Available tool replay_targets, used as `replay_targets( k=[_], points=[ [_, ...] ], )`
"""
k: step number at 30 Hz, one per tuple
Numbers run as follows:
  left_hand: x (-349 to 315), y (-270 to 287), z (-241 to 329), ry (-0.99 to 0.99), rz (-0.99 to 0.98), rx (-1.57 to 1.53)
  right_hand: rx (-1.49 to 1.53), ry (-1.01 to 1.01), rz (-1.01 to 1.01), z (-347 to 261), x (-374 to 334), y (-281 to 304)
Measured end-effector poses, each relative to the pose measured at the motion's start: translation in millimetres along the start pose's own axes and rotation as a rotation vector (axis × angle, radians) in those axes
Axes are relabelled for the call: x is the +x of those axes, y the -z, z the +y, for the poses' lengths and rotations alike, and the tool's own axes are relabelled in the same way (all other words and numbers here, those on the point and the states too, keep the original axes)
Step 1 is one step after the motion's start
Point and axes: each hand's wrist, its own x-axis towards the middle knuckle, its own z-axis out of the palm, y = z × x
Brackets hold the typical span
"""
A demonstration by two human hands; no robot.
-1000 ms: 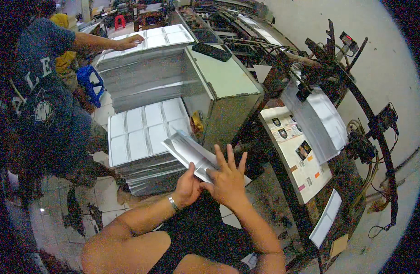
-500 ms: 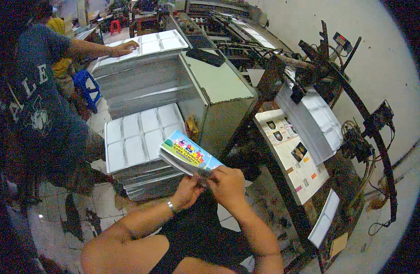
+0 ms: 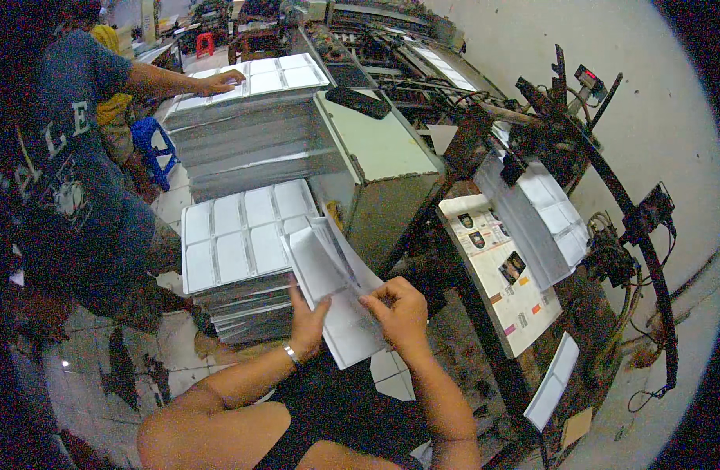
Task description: The person organizes printed paper sheets from a stacker, folds a booklet cover, and checks the alignment of pages while standing by a printing machine.
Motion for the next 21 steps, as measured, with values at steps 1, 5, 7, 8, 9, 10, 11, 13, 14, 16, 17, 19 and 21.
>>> replay_targets(
  k=[1, 5, 7, 8, 9, 10, 11, 13, 14, 16, 17, 19, 21],
  points=[
    [1.5, 2.1, 3.5, -0.122, 0.026, 0.064, 0.027, 0.008, 0.012, 1.8, -0.4, -1.3],
    [8.2, 10.8, 15.1, -0.245, -0.033, 0.418, 0.026, -0.026, -0.099, -4.9, -3.1, -8.2],
    [17.6, 24.0, 7.3, 0.016, -0.177, 0.146, 0.150, -0.042, -0.175, -7.7, -3.6, -12.7],
    [20.8, 26.9, 2.1, 0.138, -0.202, -0.078, 0.212, -0.050, -0.214, -8.7, -3.8, -14.2],
    [21.1, 22.8, 6.6, 0.262, -0.229, -0.305, 0.223, -0.040, -0.281, -6.8, -4.0, -12.0],
    [20.6, 18.7, 11.0, 0.386, -0.256, -0.532, 0.242, -0.042, -0.310, -6.3, -3.4, -10.5],
    [17.5, 16.3, 15.8, 0.400, -0.225, -0.582, 0.260, -0.044, -0.339, -6.4, -3.0, -8.9],
    [22.9, 21.5, 18.9, 0.425, -0.218, -0.338, 0.301, -0.063, -0.346, -7.4, -3.2, -5.6],
    [25.5, 25.2, 20.8, 0.436, -0.215, -0.216, 0.321, -0.078, -0.323, -7.6, -3.0, -1.9],
    [29.2, 30.3, 29.9, 0.490, -0.206, -0.232, 0.346, -0.081, -0.233, 0.2, 0.5, 4.1],
    [28.8, 31.6, 33.8, 0.506, -0.211, -0.301, 0.424, -0.153, -0.182, 1.1, 1.7, 8.4],
    [27.4, 30.9, 43.2, 0.526, -0.239, -0.426, 0.544, -0.280, -0.101, 4.4, 4.6, 17.0],
    [27.2, 32.7, 40.8, 0.506, -0.275, -0.420, 0.575, -0.304, -0.131, 5.7, 6.4, 22.3]
  ],
)
